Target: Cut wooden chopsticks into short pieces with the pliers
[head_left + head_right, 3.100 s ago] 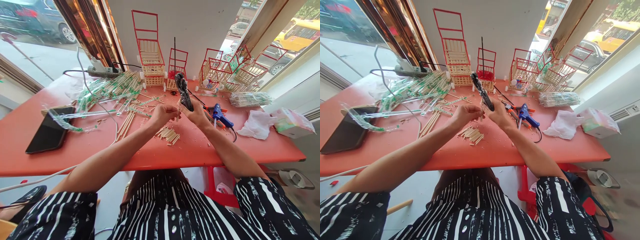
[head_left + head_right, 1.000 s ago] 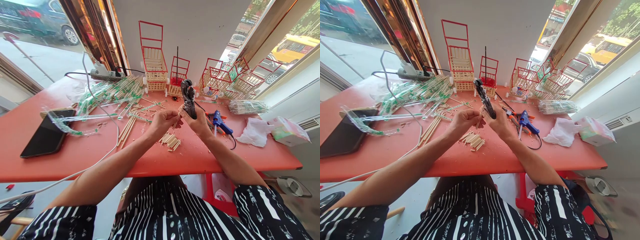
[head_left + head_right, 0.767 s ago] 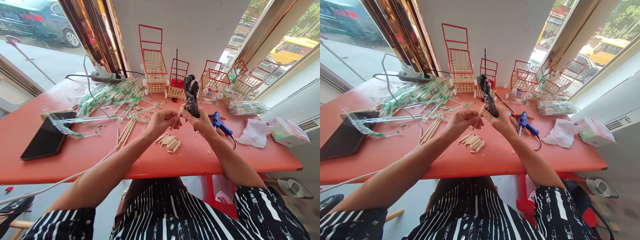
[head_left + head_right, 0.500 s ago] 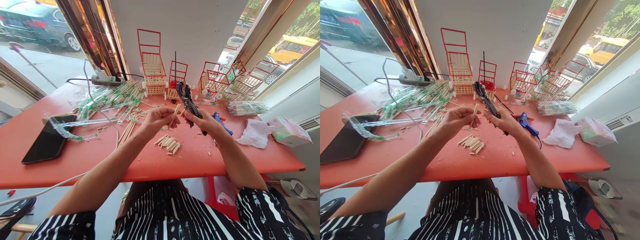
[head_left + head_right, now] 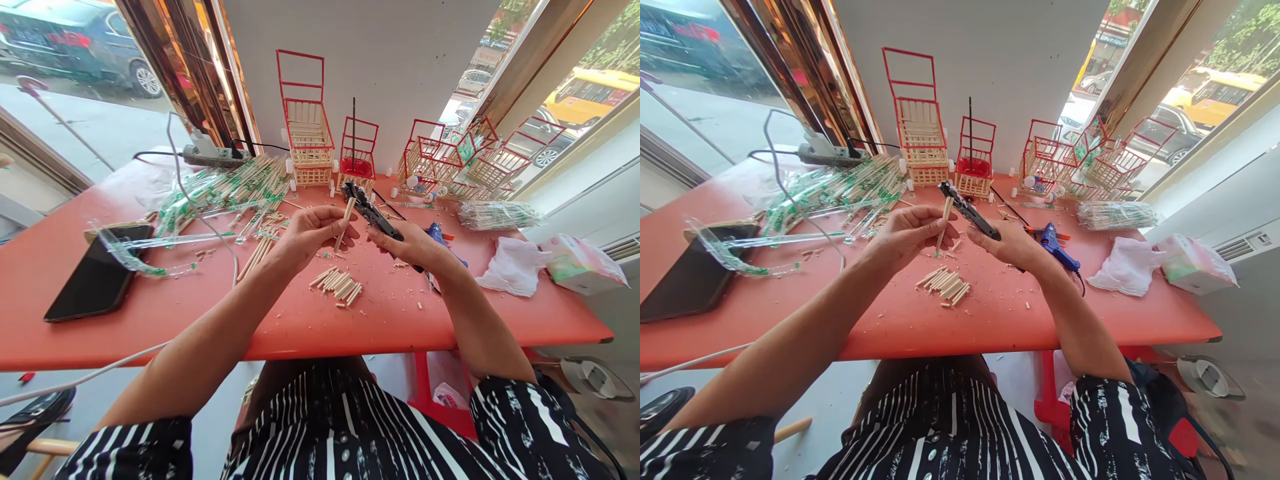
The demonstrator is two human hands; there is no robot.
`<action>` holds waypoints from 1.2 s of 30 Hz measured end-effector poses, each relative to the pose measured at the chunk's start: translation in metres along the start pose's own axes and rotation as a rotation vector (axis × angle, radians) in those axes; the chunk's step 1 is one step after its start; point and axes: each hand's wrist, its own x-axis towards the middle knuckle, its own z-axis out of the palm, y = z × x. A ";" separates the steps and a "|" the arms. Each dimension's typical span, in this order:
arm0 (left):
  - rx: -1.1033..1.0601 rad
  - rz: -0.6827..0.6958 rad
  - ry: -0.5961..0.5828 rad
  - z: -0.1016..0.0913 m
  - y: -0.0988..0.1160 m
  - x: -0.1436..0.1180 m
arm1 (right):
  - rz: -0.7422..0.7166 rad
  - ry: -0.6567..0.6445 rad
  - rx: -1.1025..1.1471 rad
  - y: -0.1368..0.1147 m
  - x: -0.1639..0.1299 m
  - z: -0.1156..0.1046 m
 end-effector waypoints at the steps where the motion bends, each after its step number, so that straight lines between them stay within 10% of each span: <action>1: 0.008 -0.009 -0.005 -0.001 0.001 0.000 | -0.009 -0.004 -0.012 0.000 0.000 0.000; 36: 0.036 -0.132 -0.032 -0.014 0.002 0.003 | -0.002 0.051 -0.168 -0.001 0.001 0.001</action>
